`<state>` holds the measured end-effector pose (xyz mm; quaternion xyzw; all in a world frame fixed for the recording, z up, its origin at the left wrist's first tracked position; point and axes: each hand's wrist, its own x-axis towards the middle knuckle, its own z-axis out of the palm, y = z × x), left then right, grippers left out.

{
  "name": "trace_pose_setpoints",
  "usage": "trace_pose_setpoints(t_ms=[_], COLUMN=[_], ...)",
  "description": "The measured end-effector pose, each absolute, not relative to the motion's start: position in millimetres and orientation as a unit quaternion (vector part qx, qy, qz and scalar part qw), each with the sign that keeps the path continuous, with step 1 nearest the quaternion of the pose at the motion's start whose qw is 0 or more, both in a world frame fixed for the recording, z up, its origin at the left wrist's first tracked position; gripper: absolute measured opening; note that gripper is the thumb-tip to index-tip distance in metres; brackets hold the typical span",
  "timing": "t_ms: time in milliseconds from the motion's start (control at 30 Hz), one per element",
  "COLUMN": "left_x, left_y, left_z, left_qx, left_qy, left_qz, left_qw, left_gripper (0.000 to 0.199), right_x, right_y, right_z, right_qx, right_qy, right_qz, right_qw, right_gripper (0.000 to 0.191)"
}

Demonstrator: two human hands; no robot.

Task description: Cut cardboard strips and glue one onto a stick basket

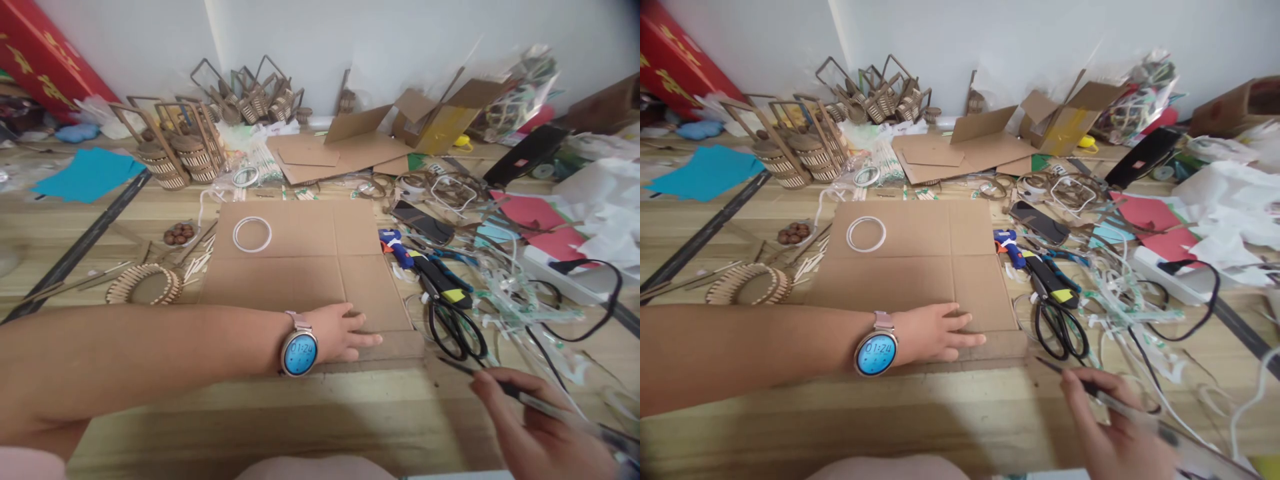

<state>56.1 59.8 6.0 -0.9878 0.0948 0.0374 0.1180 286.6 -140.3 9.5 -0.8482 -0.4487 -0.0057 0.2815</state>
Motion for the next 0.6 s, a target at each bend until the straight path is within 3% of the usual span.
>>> trace_pose_setpoints(t_ms=[167,333,600], left_x=[55.7,57.4,55.6], left_y=[60.3,58.7,58.6], left_z=[10.3,14.4,9.5], left_qx=[-0.986,-0.99,-0.987], left_qy=[0.098,0.078,0.096], left_qz=[0.059,0.08,0.05], left_qw=[0.122,0.081,0.12], left_gripper=[0.025,0.029,0.021], right_x=[233.3,206.7,238.0], right_y=[-114.5,-104.8,-104.8], right_z=[-2.0,-11.9,-4.6], right_qx=[-0.75,-0.7,-0.747], right_qy=[-0.539,-0.583,-0.543], right_qz=[0.111,0.16,0.082], right_qw=[0.367,0.381,0.373], right_gripper=[0.026,0.027,0.031])
